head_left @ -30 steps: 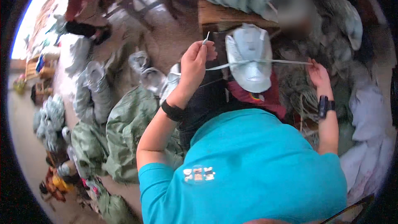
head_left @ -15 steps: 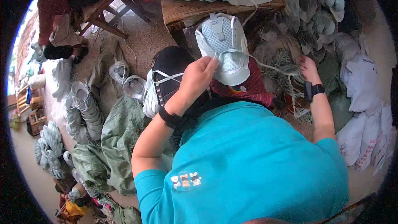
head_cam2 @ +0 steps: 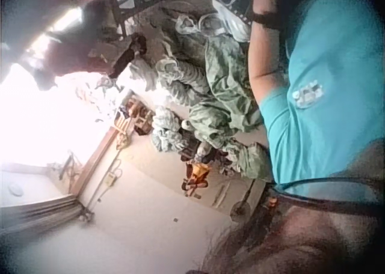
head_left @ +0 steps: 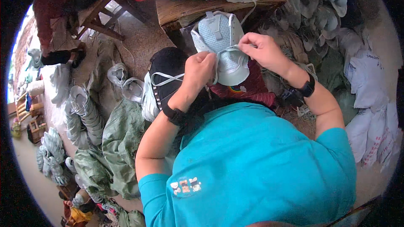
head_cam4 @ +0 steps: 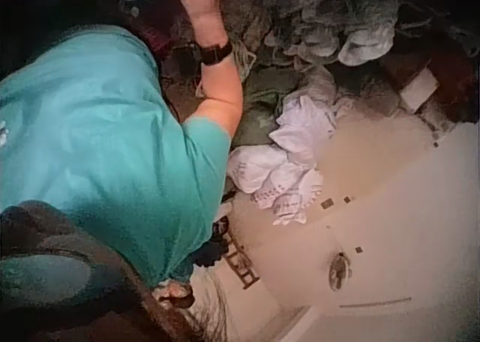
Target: The person is sitting on the floor in a cluttered room, lacing a white sneaker. They repeatedly thread the laces through the eyelets, pull them tight, and adjust the fit. The person handles the shoe and laces by hand, working on one shoe at a time.
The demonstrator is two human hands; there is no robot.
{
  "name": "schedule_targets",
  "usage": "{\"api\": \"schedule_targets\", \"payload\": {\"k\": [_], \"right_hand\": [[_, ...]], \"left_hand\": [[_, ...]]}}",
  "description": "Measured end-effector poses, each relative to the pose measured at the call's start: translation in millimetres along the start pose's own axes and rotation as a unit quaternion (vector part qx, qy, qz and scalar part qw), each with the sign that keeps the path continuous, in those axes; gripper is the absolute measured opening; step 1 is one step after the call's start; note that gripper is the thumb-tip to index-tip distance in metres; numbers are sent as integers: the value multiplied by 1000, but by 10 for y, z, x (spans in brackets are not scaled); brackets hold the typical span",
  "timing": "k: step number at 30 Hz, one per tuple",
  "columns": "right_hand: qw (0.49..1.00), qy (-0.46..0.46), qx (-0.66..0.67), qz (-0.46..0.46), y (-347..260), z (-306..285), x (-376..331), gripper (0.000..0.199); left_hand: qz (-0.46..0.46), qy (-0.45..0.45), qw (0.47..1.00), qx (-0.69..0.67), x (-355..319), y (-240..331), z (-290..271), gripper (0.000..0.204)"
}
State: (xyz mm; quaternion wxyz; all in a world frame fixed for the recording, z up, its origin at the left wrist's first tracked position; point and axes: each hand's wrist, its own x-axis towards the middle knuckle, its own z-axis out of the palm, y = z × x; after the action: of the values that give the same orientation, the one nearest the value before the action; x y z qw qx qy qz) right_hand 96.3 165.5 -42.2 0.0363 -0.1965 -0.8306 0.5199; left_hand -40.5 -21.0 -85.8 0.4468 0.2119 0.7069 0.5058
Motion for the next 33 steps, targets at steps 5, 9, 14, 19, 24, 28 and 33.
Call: {"api": "schedule_targets", "payload": {"k": [5, 9, 14, 19, 24, 28, 33], "right_hand": [[999, 0, -52, -12, 26, -9, 72, 13], [993, 28, -111, -15, 87, -20, 114, 15], [982, 28, -183, -38, -209, 52, 90, 18], [979, 18, -192, -71, -180, 96, 183, 17], [939, 65, -294, -169, -140, 188, 243, 17], [896, 30, -385, -220, -285, 104, 238, 22], [852, -47, -424, -305, -468, -94, 413, 35]], "left_hand": [[276, 112, 893, 337, -81, -26, -129, 18], [410, 107, 800, 425, -59, 369, -265, 34], [355, -8, 808, 470, 117, 328, -352, 30], [381, -11, 852, 357, 256, 190, -356, 23], [350, 35, 921, 167, 236, -1, -288, 18], [308, 71, 932, 177, 240, 10, -260, 18], [248, 202, 943, 90, 267, 89, -59, 20]]}}
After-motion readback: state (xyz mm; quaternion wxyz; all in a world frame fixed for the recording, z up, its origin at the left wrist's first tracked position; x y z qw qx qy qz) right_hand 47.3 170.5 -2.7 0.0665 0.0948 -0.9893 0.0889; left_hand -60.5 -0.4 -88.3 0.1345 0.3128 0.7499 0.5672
